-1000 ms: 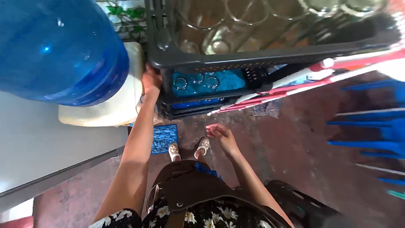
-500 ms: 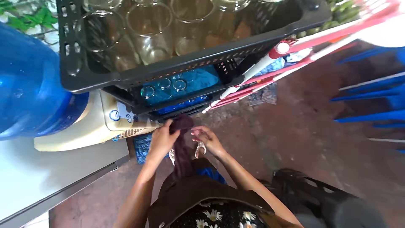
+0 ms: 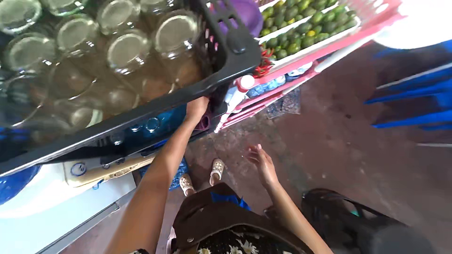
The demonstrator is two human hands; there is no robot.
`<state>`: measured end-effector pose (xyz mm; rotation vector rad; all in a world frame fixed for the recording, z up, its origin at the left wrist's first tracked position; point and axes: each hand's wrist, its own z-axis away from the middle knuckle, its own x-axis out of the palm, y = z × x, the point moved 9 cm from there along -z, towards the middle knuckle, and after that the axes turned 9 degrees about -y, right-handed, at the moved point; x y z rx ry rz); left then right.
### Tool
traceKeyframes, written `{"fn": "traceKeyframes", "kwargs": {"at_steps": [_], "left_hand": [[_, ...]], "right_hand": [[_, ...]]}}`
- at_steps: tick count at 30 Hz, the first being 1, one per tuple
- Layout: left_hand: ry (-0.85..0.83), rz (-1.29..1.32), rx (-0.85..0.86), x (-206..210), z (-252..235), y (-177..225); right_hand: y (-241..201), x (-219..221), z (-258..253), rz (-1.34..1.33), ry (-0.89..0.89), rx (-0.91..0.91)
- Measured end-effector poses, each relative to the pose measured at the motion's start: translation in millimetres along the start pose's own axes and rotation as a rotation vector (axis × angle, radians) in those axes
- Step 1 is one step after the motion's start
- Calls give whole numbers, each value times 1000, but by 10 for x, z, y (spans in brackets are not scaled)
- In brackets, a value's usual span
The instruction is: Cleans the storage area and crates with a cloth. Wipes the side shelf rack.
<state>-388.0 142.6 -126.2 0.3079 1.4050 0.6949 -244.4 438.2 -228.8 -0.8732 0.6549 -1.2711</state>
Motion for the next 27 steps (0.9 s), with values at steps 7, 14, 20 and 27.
{"fn": "traceKeyframes", "kwargs": {"at_steps": [7, 14, 20, 27], "left_hand": [[-215, -117, -303, 29, -374, -100], [-15, -196, -177, -243, -650, 242], [34, 110, -50, -23, -363, -263], [-7, -210, -91, -32, 216, 100]], "right_hand": [[246, -477, -81, 1, 31, 155], [362, -351, -80, -12, -89, 208], [438, -223, -21, 28, -153, 221], [468, 32, 216, 53, -177, 183]]}}
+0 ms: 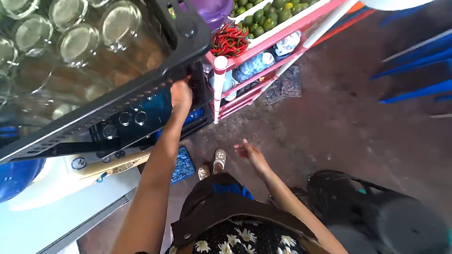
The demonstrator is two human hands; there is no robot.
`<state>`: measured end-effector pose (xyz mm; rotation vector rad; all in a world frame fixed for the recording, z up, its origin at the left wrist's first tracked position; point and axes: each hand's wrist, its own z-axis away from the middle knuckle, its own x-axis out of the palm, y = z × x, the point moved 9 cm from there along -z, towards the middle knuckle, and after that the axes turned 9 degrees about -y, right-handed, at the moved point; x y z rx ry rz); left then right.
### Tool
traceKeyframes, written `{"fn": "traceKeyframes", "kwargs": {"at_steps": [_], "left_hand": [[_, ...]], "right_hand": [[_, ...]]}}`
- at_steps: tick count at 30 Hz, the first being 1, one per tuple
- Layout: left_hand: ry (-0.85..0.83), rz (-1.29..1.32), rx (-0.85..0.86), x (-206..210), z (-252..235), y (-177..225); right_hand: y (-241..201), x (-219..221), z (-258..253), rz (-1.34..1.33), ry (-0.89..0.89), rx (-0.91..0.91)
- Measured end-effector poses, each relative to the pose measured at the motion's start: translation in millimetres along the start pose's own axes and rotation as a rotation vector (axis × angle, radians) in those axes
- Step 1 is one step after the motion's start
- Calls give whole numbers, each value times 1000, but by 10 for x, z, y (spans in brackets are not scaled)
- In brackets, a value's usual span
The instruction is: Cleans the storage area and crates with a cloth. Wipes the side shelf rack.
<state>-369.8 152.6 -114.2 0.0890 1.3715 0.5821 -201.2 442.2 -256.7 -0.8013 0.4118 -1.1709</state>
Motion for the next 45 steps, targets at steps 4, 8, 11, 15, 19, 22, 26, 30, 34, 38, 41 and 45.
{"fn": "traceKeyframes", "kwargs": {"at_steps": [4, 8, 11, 15, 19, 22, 26, 30, 34, 38, 41, 45], "left_hand": [[-65, 24, 56, 142, 435, -30], [-94, -7, 139, 168, 828, -174], [-118, 94, 250, 147, 1370, -282], [-367, 611, 273, 522, 2202, -545], [-769, 948, 287, 984, 2658, -867], [-760, 879, 72, 1333, 2696, -1470], [-657, 727, -178, 1860, 2922, -2379], [-720, 686, -392, 2356, 3421, -2927], [-737, 742, -555, 2606, 3888, -3024], [-773, 767, -581, 2850, 4090, -2962], [-757, 791, -592, 2876, 4088, -2917], [-729, 764, -560, 2924, 4201, -3005]], "right_hand": [[102, 341, 132, 30, -36, -6], [214, 750, 310, 51, -81, 23], [160, 1039, 469, 74, -98, -172], [11, 1424, 691, 217, -107, -750], [106, 1587, 580, 310, -23, -904], [289, 1452, 35, 411, 58, -698], [142, 964, -947, 465, 344, -645], [-59, 920, -2082, 591, 392, -800], [65, 1000, -2399, 623, 568, -883], [24, 1006, -2298, 682, 694, -946], [88, 1194, -2212, 776, 629, -953], [338, 1893, -2099, 722, 403, -998]]}}
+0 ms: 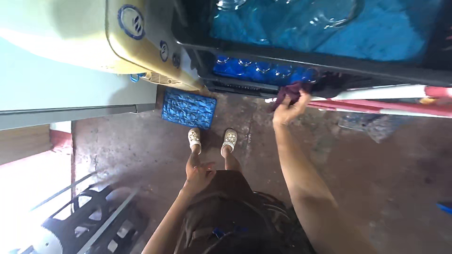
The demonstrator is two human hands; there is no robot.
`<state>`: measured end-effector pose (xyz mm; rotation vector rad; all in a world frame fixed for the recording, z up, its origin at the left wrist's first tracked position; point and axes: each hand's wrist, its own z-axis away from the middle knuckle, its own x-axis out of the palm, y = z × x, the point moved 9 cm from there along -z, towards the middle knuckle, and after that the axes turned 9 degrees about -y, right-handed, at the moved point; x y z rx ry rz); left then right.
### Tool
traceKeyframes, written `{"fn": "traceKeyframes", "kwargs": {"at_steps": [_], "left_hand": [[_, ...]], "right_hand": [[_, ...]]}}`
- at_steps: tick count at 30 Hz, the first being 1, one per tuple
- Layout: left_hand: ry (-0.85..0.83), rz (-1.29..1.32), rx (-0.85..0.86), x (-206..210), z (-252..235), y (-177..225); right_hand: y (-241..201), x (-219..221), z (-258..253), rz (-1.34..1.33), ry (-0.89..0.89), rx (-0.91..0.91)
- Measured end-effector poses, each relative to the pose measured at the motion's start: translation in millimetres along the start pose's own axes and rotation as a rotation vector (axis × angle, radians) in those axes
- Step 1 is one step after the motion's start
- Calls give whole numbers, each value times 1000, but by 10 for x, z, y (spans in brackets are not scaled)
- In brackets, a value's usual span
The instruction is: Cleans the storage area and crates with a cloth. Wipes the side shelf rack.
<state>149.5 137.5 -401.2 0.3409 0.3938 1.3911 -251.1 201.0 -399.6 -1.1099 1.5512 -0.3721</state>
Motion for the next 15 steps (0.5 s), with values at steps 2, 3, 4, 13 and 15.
{"fn": "traceKeyframes", "kwargs": {"at_steps": [2, 3, 4, 13, 15], "left_hand": [[-29, -22, 0, -43, 30, -111], [-42, -27, -7, -87, 64, -169], [-50, -31, -12, -148, 97, -230], [-112, -105, -86, -837, 284, -1162], [-31, -24, 31, -1187, 263, -1129]], "right_hand": [[-248, 272, 98, -40, -31, 16], [-383, 412, 139, -32, -61, 33], [-520, 562, 186, -22, -95, 47], [-1776, 2010, 720, -109, -426, -7], [-2059, 2340, 955, -216, -671, -15]]}}
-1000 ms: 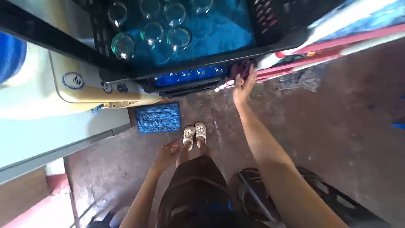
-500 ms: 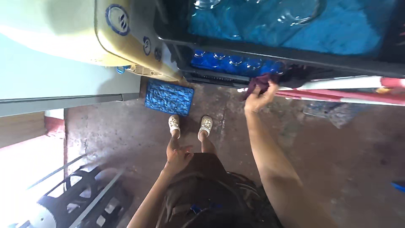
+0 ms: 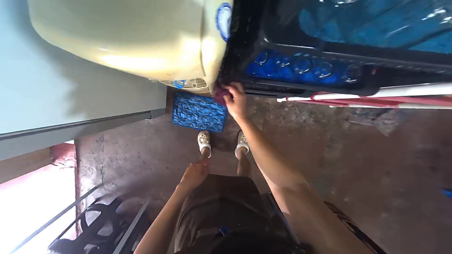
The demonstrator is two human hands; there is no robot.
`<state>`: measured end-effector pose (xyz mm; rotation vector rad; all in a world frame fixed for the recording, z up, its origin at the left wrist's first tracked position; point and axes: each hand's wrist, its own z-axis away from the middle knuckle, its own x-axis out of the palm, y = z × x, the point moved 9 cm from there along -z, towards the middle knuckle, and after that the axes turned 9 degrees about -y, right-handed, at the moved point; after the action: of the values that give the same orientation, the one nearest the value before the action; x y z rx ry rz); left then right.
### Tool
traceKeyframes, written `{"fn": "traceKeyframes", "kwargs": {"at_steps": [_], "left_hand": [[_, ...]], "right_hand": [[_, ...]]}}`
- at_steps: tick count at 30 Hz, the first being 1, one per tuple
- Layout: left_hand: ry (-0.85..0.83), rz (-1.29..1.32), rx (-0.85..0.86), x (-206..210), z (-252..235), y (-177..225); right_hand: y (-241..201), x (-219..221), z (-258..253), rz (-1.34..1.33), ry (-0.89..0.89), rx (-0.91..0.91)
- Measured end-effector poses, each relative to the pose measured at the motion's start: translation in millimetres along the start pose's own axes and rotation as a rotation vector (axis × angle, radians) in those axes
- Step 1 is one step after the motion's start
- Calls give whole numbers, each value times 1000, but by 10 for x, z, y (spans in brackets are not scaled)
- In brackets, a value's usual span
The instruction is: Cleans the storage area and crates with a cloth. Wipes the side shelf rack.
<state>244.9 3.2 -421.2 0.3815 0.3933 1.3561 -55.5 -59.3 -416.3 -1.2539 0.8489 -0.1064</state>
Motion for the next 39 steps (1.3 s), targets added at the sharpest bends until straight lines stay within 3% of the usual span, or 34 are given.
{"fn": "traceKeyframes", "kwargs": {"at_steps": [2, 5, 10, 13, 17, 19, 21, 23, 25, 30, 34, 37, 39], "left_hand": [[150, 125, 157, -463, -20, 263], [394, 248, 293, -1153, -80, 713], [413, 311, 314, -1524, -459, 1088], [367, 497, 397, -1485, -686, 1365], [411, 975, 574, -1537, -968, 1763], [461, 1211, 544, -1671, -1020, 2094], [567, 1055, 475, -1830, -1110, 2401], [635, 705, 500, -2007, -1227, 2674], [617, 455, 493, -2122, -1356, 2805], [549, 442, 759, -2338, -1341, 3019], [534, 431, 549, -2603, -1351, 3274], [679, 287, 305, -2694, -1339, 3134], [676, 180, 180, -2571, -1320, 2958]], "right_hand": [[-196, 413, 81, -148, -153, 24], [-376, 574, 331, -369, -108, 247], [-434, -87, 417, -591, 107, 326], [-468, -334, 360, -860, 53, 334], [-630, -563, 407, -562, -128, 218], [-501, -664, 487, -356, -160, 223], [-247, -805, 639, -298, -142, 337], [21, -996, 880, -285, -83, 464], [237, -1143, 1183, -327, -28, 539], [605, -1141, 1986, -566, 69, 817], [779, -1007, 2452, -660, 63, 994], [846, -947, 2679, -667, 3, 1029], [881, -986, 2778, -656, -26, 992]]}}
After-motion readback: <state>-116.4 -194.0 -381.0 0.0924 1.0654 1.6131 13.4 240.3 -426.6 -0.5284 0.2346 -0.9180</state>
